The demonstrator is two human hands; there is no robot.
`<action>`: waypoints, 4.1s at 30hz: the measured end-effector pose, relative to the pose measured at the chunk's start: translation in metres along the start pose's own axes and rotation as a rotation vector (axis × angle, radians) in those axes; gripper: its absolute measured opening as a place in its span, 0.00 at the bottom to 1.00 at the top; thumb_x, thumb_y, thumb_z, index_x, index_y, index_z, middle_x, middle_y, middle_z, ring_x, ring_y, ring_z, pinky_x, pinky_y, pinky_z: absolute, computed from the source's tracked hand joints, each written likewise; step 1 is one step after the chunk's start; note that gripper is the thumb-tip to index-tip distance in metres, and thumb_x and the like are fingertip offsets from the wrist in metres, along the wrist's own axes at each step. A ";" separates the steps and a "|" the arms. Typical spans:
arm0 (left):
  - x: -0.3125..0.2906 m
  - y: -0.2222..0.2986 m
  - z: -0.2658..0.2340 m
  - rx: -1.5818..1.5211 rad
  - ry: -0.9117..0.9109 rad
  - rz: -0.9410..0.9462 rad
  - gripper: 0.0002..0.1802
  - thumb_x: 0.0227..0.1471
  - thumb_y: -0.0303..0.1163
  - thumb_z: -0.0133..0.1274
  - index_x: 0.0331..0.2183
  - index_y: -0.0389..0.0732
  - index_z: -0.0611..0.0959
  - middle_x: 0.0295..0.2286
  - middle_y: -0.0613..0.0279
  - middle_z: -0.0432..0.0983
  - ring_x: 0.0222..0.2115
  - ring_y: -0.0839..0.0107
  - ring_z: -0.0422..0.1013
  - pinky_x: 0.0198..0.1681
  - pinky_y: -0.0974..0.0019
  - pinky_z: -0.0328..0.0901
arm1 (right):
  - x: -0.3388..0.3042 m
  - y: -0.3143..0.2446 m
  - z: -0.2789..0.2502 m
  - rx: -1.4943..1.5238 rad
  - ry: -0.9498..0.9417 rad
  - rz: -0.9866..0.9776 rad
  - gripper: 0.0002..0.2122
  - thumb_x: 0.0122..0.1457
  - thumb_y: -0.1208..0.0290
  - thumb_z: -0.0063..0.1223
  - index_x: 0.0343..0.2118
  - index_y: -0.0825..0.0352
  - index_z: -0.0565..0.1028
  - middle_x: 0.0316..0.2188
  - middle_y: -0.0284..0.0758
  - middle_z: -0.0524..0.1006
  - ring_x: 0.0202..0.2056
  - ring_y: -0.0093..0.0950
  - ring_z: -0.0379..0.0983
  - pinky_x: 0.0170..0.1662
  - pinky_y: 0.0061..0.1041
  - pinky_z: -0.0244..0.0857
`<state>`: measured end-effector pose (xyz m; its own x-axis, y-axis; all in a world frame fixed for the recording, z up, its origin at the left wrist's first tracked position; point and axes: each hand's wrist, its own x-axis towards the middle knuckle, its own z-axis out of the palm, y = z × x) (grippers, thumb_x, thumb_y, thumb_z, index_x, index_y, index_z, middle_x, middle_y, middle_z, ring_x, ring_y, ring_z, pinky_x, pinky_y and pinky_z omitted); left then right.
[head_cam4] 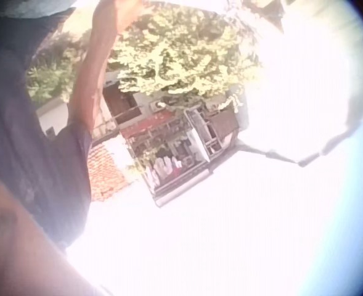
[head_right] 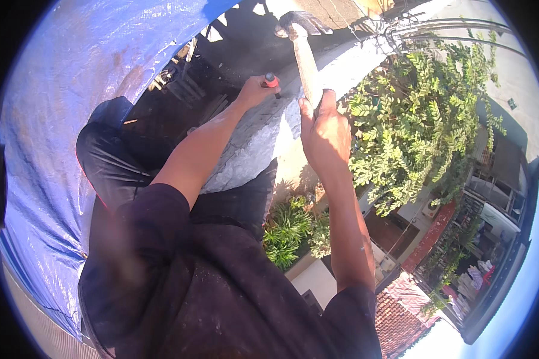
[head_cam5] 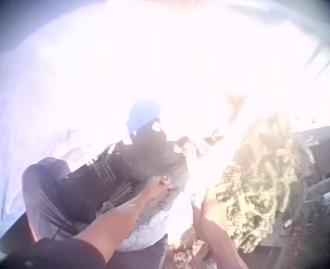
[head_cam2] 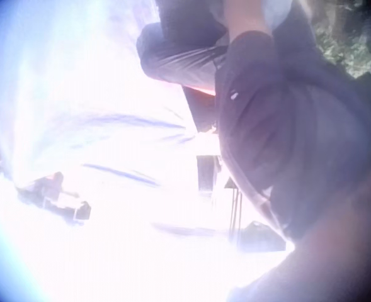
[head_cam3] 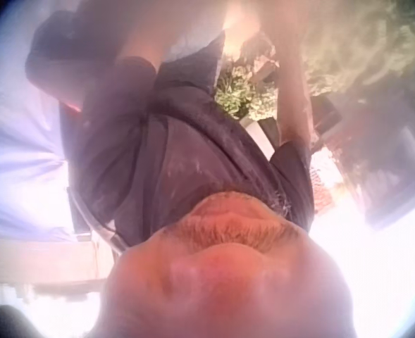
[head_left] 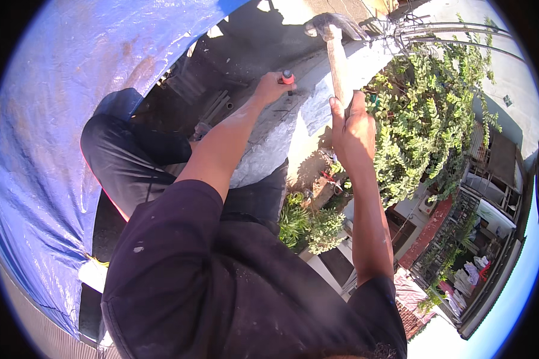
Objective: The person chips away at a concrete ledge using a hammer and a chisel.
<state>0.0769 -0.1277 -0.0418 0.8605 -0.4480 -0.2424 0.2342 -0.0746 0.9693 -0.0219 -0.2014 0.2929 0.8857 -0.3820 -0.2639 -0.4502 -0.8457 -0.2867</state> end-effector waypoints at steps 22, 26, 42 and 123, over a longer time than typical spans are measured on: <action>0.002 0.019 0.009 0.112 0.003 0.052 0.21 0.47 0.35 0.70 0.43 0.37 0.87 0.36 0.55 0.86 0.38 0.71 0.80 0.45 0.64 0.71 | 0.022 0.035 0.048 -0.271 -0.087 -0.121 0.17 0.68 0.58 0.48 0.44 0.72 0.67 0.25 0.54 0.80 0.31 0.55 0.79 0.36 0.51 0.72; -0.003 0.015 0.009 0.139 0.020 -0.012 0.20 0.47 0.35 0.70 0.42 0.37 0.87 0.34 0.54 0.86 0.36 0.70 0.80 0.44 0.64 0.71 | 0.000 0.023 0.052 -0.078 0.066 -0.105 0.18 0.68 0.58 0.48 0.44 0.71 0.65 0.25 0.54 0.79 0.31 0.56 0.79 0.34 0.50 0.72; -0.018 -0.007 0.022 0.270 0.067 0.108 0.18 0.47 0.33 0.68 0.41 0.38 0.86 0.33 0.55 0.85 0.34 0.67 0.80 0.42 0.63 0.70 | 0.022 0.056 0.064 -0.298 -0.177 -0.018 0.18 0.68 0.56 0.48 0.43 0.70 0.68 0.31 0.54 0.80 0.36 0.57 0.78 0.41 0.53 0.70; -0.035 0.091 0.011 0.129 0.033 0.174 0.20 0.50 0.36 0.68 0.44 0.38 0.86 0.35 0.57 0.86 0.35 0.72 0.79 0.43 0.64 0.71 | 0.018 0.019 -0.013 -0.315 -0.110 -0.229 0.16 0.68 0.59 0.49 0.40 0.71 0.69 0.25 0.56 0.79 0.34 0.57 0.79 0.38 0.53 0.69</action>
<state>0.0634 -0.1283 0.0555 0.8980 -0.4344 -0.0704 0.0231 -0.1132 0.9933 -0.0135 -0.2291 0.2948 0.9339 -0.1432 -0.3277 -0.1712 -0.9835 -0.0580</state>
